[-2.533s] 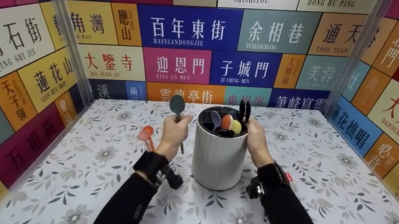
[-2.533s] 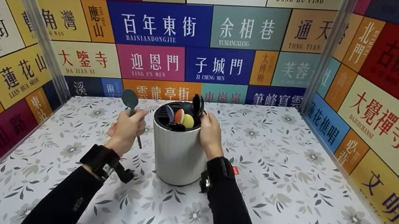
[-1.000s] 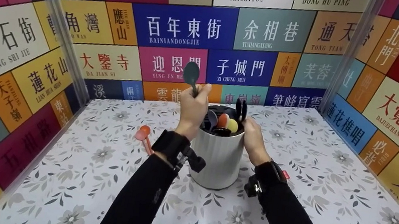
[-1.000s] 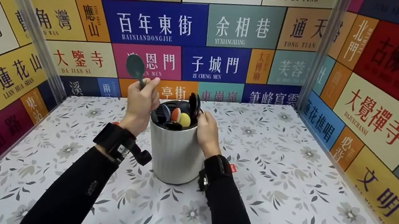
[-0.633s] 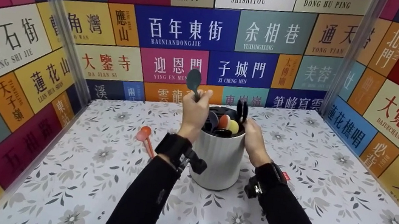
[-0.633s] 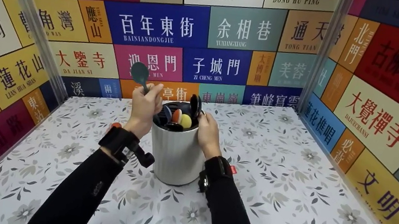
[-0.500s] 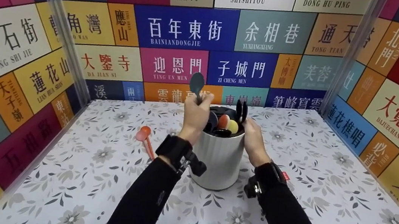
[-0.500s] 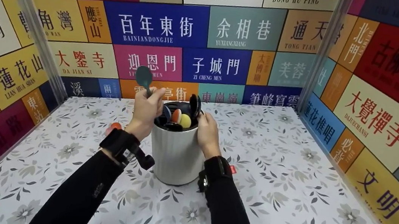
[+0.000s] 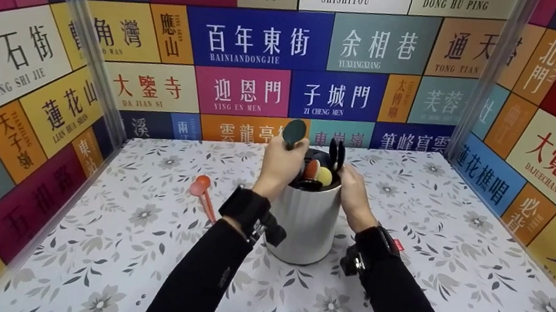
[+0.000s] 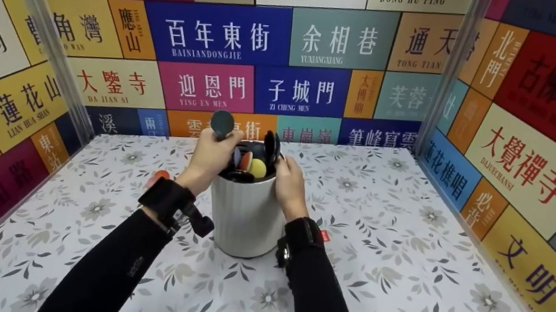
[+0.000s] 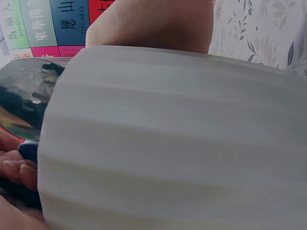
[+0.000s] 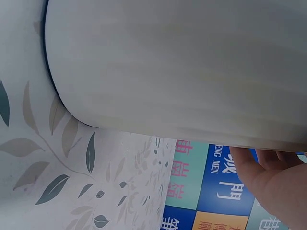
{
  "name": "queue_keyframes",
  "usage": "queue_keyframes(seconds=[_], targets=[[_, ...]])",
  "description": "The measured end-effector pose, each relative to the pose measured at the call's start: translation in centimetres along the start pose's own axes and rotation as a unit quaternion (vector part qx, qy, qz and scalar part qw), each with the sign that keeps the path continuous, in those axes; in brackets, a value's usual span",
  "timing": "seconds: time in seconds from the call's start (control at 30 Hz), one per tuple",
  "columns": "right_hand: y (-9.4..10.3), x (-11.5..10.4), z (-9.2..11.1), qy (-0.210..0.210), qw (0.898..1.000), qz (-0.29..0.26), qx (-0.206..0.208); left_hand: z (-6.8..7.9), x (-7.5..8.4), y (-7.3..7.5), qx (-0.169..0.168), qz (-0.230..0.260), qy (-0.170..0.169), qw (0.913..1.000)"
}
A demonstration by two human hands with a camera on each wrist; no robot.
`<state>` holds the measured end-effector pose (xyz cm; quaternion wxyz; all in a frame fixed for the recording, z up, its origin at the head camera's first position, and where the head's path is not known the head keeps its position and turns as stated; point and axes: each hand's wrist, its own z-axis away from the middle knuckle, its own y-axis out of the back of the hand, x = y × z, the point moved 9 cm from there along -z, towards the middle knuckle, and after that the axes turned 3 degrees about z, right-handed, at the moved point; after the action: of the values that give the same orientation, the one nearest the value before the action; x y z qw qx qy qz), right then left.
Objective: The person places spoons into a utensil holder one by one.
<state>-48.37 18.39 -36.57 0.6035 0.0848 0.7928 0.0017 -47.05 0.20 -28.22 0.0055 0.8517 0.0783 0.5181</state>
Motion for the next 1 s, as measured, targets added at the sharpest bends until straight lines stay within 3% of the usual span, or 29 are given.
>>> queue_keyframes(seconds=[0.27, 0.6, 1.0], targets=[[0.0, 0.2, -0.2, -0.002, 1.000, -0.004, 0.006, 0.0, 0.3, 0.4, 0.002, 0.001, -0.010, 1.0000], [0.1, -0.1, -0.1, 0.001, 1.000, 0.001, 0.001, 0.3, -0.2, 0.8, -0.005, 0.050, -0.009, 0.9987], [0.3, -0.1, 0.1, 0.004, 1.000, 0.013, 0.003, 0.3, -1.1, 1.4, 0.005, -0.003, -0.019, 0.9998]])
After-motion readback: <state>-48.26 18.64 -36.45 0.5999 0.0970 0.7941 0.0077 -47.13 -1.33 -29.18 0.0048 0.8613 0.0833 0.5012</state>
